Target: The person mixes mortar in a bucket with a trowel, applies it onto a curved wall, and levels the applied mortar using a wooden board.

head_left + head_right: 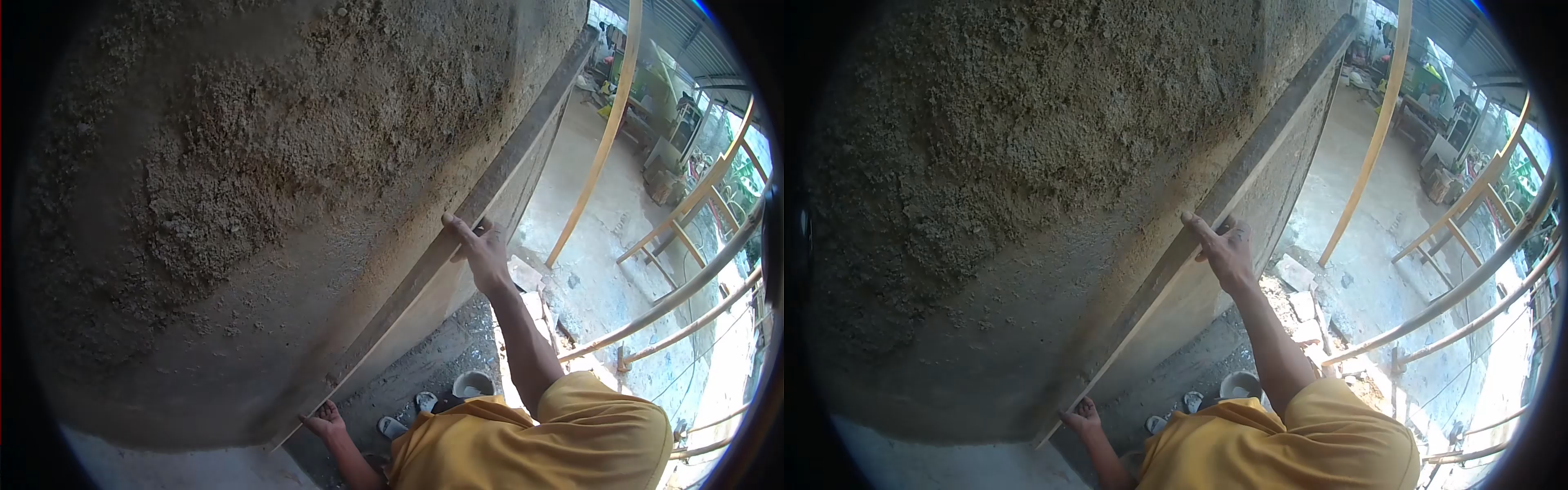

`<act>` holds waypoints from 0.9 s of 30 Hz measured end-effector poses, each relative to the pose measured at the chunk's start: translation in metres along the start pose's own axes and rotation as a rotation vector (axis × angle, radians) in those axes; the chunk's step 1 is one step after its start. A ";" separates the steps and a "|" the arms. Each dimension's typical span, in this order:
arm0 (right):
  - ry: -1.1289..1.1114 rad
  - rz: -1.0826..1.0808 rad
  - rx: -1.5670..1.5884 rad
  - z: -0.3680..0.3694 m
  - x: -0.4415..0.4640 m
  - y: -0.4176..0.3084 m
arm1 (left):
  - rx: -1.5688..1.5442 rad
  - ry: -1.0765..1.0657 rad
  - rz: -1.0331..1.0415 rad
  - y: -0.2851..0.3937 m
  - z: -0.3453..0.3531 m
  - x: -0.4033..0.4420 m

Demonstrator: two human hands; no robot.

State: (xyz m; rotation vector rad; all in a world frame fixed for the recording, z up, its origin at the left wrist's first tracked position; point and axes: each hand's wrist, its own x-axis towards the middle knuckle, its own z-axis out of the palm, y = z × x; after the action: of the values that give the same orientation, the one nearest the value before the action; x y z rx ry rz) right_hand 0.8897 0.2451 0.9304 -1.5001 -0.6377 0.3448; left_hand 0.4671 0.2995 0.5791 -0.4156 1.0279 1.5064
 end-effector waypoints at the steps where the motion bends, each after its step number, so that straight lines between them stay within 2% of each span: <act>1: -0.001 0.028 0.018 0.009 0.000 0.013 | -0.011 0.012 0.034 0.013 -0.003 0.003; 8: -0.004 0.227 0.146 0.046 -0.003 0.062 | 0.040 -0.077 0.206 0.088 -0.012 0.055; 11: -0.031 0.236 0.306 0.057 -0.006 0.102 | 0.094 -0.010 0.234 0.109 0.011 0.058; 14: -0.073 0.187 0.404 0.060 -0.012 0.124 | 0.090 -0.055 0.185 0.118 0.020 0.071; 17: -0.007 0.032 0.286 0.076 -0.009 0.132 | 0.115 -0.066 0.244 0.114 0.036 0.063; 23: 0.041 -0.156 0.215 0.083 0.013 0.040 | 0.099 -0.369 0.211 0.142 0.035 0.098; 25: 0.172 -0.157 0.005 0.070 0.061 0.005 | 0.093 -0.411 0.229 0.136 0.076 0.035; 27: 0.170 -0.176 0.196 0.051 0.073 -0.077 | 0.104 -0.430 0.265 0.118 0.128 -0.049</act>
State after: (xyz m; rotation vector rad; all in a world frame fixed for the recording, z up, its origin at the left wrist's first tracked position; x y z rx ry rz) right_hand 0.9042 0.3237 1.0161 -1.2609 -0.5778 0.1378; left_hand 0.4066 0.3816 0.7290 0.1236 0.8327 1.6736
